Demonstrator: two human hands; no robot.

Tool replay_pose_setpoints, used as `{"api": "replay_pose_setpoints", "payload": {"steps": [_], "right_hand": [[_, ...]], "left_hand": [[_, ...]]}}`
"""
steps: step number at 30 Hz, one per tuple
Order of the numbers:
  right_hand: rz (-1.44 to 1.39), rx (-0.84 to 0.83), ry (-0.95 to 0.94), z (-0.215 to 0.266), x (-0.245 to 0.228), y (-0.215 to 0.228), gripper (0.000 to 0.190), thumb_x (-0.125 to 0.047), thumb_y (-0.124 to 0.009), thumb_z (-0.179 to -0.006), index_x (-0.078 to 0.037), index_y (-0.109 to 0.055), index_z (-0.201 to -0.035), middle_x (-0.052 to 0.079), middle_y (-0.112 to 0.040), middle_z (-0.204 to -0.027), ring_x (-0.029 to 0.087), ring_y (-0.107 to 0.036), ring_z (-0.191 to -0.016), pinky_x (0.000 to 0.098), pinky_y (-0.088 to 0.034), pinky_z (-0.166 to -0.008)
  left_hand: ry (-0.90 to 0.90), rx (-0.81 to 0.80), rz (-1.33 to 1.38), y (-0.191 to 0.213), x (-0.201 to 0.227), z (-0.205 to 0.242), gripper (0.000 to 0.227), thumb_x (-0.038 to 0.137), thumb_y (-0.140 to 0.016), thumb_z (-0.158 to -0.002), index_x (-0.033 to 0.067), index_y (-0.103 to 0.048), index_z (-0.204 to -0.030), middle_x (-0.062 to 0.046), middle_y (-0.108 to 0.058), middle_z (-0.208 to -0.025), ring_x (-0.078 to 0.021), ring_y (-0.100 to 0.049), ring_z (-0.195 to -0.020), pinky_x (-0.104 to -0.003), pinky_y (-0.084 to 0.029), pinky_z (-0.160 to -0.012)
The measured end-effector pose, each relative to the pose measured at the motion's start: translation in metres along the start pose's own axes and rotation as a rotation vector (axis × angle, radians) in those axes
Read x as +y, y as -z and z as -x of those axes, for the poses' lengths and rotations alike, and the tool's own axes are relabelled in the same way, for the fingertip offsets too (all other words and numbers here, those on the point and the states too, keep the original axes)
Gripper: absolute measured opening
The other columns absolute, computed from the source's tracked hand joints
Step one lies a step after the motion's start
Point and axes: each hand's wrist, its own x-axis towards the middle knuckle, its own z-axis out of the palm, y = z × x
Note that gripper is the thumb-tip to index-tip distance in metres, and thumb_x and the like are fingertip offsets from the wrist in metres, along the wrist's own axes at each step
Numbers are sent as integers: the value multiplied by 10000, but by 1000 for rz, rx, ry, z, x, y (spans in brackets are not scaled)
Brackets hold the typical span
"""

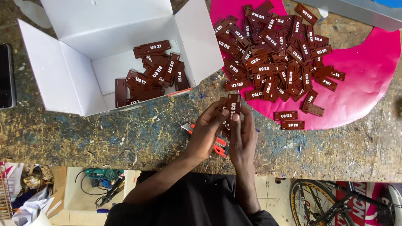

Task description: The person sorts small brown plastic pieces with white text from a pile on a pink mat into a white cardboard box. They pick up pieces one by one or in small groups, inspect them, and place them into the box. A utility knife is visible on the table but is not used during the clip.

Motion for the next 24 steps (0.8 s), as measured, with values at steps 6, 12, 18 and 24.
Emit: {"api": "replay_pose_setpoints", "payload": {"steps": [6,12,18,24], "right_hand": [[361,-83,-74,-5,-14,5,511,-400,-562,-1202,-100,-620,-1611,189,-774,-710,208,-594,-469,342,-507,-598],[574,-287,35,-10,11,27,658,-545,-758,-1023,-276,-650,-1615,177,-788,-630,422,-788,-573,536,-583,-701],[616,117,-85,-27,71,87,498,-509,-732,-1117,-226,-695,-1525,146,-850,-976,439,-807,-875,628,-600,-830],[848,-27,164,-44,135,184,823,-216,-800,-1073,-71,-369,-1758,265,-344,-1815,525,-288,-1673,812,-311,-1312]], "left_hand": [[7,115,253,8,-22,-12,570,424,-632,-1168,65,-566,-1606,-228,-734,-1297,-286,-771,-1021,-370,-668,-845],[151,57,472,15,-43,-27,339,226,-729,-1132,102,-628,-1431,-208,-774,-1439,-309,-810,-1247,-263,-689,-888],[-42,-145,-79,23,13,5,315,263,-674,-1159,83,-544,-1382,-216,-839,-1115,-245,-833,-780,-281,-656,-554],[-382,196,-890,32,132,33,477,490,-449,-1215,52,-459,-1403,-58,-649,-976,-175,-632,-805,-361,-593,-815]]}}
